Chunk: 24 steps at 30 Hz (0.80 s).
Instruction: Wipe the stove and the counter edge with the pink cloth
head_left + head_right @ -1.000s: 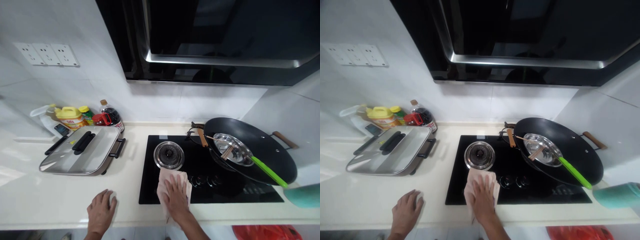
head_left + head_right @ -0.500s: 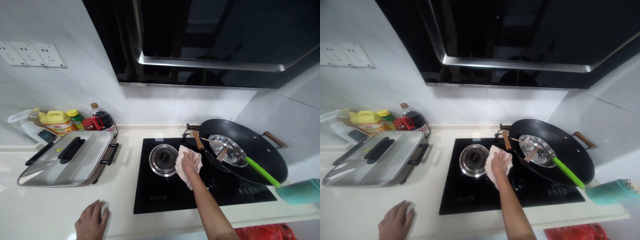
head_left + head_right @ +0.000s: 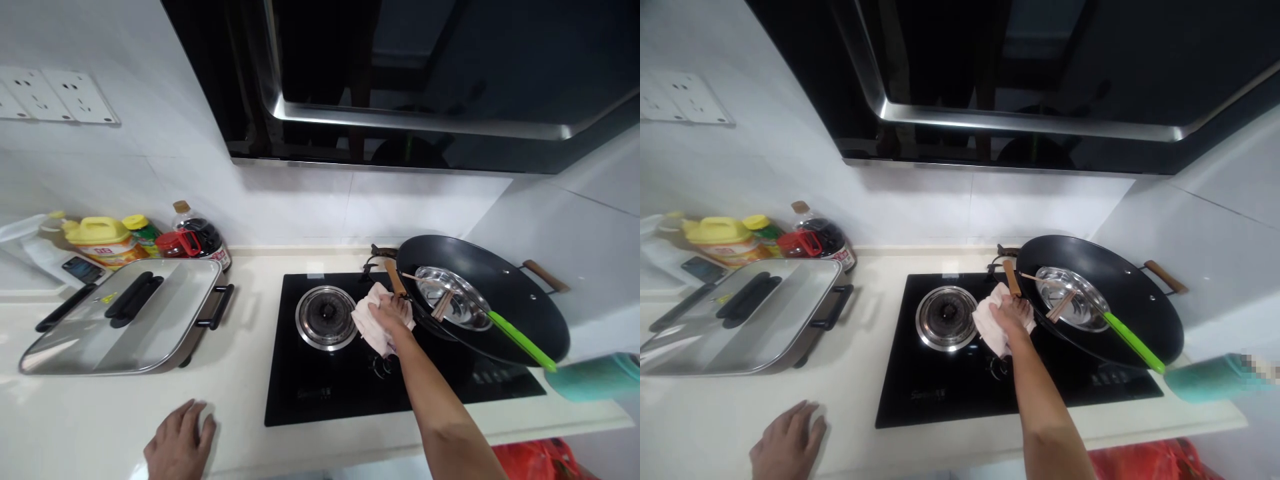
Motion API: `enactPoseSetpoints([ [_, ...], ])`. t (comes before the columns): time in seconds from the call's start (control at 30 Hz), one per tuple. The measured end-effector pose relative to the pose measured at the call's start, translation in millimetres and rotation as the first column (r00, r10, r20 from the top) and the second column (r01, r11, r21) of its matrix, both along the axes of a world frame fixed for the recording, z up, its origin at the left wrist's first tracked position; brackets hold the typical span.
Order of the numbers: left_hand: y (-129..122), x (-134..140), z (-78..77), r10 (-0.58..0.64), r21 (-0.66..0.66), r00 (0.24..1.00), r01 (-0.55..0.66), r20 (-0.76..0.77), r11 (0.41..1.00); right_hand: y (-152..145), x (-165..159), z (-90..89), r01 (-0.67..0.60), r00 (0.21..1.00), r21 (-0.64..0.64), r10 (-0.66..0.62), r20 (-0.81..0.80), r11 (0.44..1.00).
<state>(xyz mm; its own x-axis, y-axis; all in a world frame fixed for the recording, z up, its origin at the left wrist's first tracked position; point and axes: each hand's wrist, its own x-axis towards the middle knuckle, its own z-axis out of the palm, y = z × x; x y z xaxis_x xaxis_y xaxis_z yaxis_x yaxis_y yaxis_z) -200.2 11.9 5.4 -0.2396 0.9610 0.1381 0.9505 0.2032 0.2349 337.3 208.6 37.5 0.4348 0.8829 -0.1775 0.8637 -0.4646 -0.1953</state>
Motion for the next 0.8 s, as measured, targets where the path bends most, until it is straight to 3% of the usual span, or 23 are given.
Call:
enactPoseSetpoints([
  [0.27, 3, 1, 3.3, 0.019, -0.017, 1.000, -0.018, 0.017, 1.000, -34, -72, -8.0, -0.009, 0.993, 0.066, 0.017, -0.121, 0.998],
  [0.4, 4, 3, 4.9, 0.014, -0.005, 0.999, -0.014, 0.031, 1.000, -78, -112, -11.6, -0.006, 0.994, 0.128, 0.020, -0.110, 0.992],
  [0.53, 5, 3, 6.9, 0.020, -0.018, 0.999, -0.019, 0.047, 1.000, -129, -141, -22.0, -0.159, 0.979, 0.197, 0.181, -0.098, 0.967],
  [0.7, 5, 3, 6.9, 0.008, -0.025, 1.000, -0.008, 0.026, 1.000, -186, -125, -33.4, -0.344, 0.918, 0.329, 0.389, -0.079, 0.879],
  [0.8, 5, 3, 5.8, -0.001, -0.008, 1.000, 0.001, 0.009, 1.000, -218, -94, -40.7, -0.364, 0.908, 0.380, 0.415, -0.059, 0.851],
])
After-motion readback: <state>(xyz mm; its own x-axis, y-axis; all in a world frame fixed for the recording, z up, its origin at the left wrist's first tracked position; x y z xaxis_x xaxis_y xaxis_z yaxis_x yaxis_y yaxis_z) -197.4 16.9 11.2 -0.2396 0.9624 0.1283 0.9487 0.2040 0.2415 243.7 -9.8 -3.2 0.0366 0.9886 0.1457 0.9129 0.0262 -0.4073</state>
